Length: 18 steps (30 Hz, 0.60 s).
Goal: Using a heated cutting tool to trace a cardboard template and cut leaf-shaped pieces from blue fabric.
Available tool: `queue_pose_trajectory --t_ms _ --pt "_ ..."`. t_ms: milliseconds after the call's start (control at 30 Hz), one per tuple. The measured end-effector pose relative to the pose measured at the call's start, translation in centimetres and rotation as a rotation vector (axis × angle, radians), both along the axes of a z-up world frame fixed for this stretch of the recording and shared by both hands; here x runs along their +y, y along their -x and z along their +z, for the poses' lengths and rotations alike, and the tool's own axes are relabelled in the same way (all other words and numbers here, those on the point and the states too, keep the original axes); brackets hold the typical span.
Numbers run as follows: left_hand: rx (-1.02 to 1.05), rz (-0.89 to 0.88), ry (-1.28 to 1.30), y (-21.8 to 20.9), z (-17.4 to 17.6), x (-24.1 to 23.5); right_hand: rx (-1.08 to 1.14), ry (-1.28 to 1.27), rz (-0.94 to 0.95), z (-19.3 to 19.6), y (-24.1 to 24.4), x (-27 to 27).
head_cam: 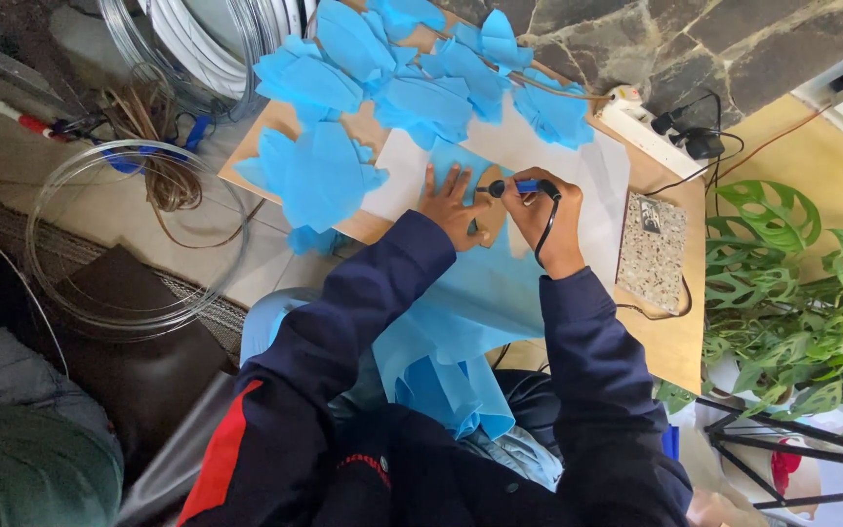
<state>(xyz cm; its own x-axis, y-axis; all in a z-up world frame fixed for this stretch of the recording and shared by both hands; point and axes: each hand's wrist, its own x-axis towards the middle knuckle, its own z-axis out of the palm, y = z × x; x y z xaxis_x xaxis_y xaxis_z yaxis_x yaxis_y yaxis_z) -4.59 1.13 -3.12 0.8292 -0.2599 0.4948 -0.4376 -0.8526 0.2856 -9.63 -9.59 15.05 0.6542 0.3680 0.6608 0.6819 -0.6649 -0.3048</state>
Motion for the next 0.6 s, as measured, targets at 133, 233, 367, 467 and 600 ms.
queue_pose_trajectory --t_ms 133,233,367,467,600 --pt "-0.044 0.036 -0.017 0.6 0.7 0.0 -0.005 0.0 -0.004 -0.4 -0.6 0.0" --pt "-0.063 0.053 -0.01 0.6 0.7 -0.1 -0.035 0.027 -0.022 -0.7 -1.2 0.0" --pt "-0.07 0.046 -0.004 0.9 1.1 0.2 -0.066 0.036 -0.035 -1.0 -2.0 0.0" --pt "-0.075 0.045 -0.002 0.7 1.1 0.2 -0.09 0.043 -0.045 -1.2 -2.8 -0.1" --pt "-0.122 0.04 0.013 0.7 0.6 0.1 -0.122 0.06 -0.067 -2.0 -3.7 -0.8"
